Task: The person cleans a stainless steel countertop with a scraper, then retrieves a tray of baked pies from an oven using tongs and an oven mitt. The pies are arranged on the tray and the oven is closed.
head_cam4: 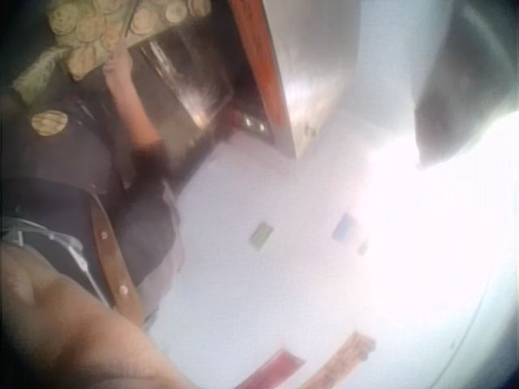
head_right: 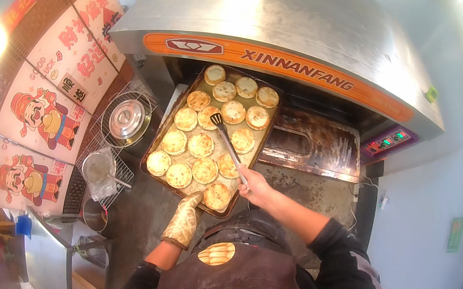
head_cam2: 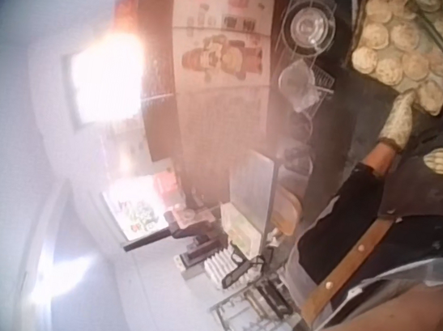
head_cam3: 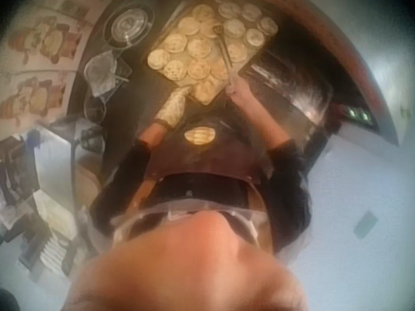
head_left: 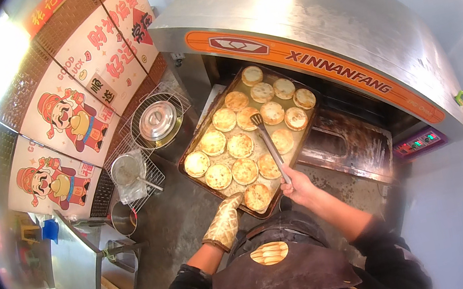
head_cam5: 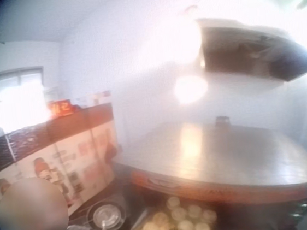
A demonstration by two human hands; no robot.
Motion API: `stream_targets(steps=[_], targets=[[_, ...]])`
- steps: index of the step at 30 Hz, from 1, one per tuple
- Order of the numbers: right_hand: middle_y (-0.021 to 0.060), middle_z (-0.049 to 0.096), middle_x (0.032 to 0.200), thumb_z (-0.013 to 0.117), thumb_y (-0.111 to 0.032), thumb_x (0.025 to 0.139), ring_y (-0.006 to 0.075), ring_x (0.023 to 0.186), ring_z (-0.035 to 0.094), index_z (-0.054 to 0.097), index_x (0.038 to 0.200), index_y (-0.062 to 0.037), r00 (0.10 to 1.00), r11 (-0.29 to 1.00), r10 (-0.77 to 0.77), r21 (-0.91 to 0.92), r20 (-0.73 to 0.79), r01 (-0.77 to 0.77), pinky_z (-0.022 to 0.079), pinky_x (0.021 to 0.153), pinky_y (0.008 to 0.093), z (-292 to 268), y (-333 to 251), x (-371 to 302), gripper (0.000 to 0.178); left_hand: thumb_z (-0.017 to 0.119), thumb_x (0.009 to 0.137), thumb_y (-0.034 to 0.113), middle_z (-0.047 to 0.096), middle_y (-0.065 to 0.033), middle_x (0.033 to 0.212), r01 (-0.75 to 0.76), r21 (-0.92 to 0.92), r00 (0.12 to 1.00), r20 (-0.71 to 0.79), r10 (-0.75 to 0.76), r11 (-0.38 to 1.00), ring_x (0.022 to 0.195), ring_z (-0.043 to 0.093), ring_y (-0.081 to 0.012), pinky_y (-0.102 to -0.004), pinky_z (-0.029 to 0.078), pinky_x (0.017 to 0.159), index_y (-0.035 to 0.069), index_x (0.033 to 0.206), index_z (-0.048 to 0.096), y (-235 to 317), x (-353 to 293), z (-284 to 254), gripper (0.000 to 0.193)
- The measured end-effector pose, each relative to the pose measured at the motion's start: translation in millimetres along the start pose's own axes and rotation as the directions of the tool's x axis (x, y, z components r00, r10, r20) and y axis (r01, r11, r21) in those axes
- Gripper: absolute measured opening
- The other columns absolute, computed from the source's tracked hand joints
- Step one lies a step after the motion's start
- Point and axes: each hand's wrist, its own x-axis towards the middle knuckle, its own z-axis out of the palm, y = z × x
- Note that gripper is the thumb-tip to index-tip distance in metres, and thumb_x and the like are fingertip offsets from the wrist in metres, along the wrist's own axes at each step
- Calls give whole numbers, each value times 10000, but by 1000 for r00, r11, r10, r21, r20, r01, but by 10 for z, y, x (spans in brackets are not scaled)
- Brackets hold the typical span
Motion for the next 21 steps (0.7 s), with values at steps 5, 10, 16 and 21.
stream_targets(steps=[5, 10, 16, 21], targets=[[25, 562, 829, 663, -429, 1113, 106, 567, 484, 573, 1099, -110, 991, 991, -89, -107, -104, 78, 378, 476, 261, 190, 188, 93, 331, 583, 1116, 152, 650, -171, 1464, -6, -48, 1000, 1, 6, 999, 1363, 609, -252, -384, 457, 1214, -90, 1415, 610, -12, 20, 15, 385], [19, 522, 769, 630, -467, 1123, 108, 560, 481, 559, 1060, -102, 995, 994, -101, 38, 1, 101, 371, 470, 259, 345, 158, 270, 377, 587, 1116, 167, 667, -169, 1443, 26, 15, 999, -33, -25, 1000, 1350, 613, -248, -378, 462, 1197, -90, 1408, 621, -12, 33, -10, 390], [43, 576, 860, 644, -432, 1121, 116, 571, 493, 563, 1100, -119, 997, 999, -45, 19, 69, 44, 373, 461, 268, 351, -153, 744, 323, 579, 1123, 209, 662, -154, 1464, 34, 99, 997, -68, -27, 995, 1356, 604, -251, -366, 445, 1191, -96, 1435, 607, -12, 53, -30, 437], [40, 576, 855, 676, -426, 1103, 119, 574, 483, 584, 1103, -108, 998, 993, -46, -107, 53, 51, 383, 471, 263, 378, -530, 1227, 331, 583, 1126, 238, 648, -134, 1483, 52, 144, 994, -101, -38, 988, 1380, 582, -234, -359, 444, 1188, -67, 1470, 593, 89, -82, 47, 460]])
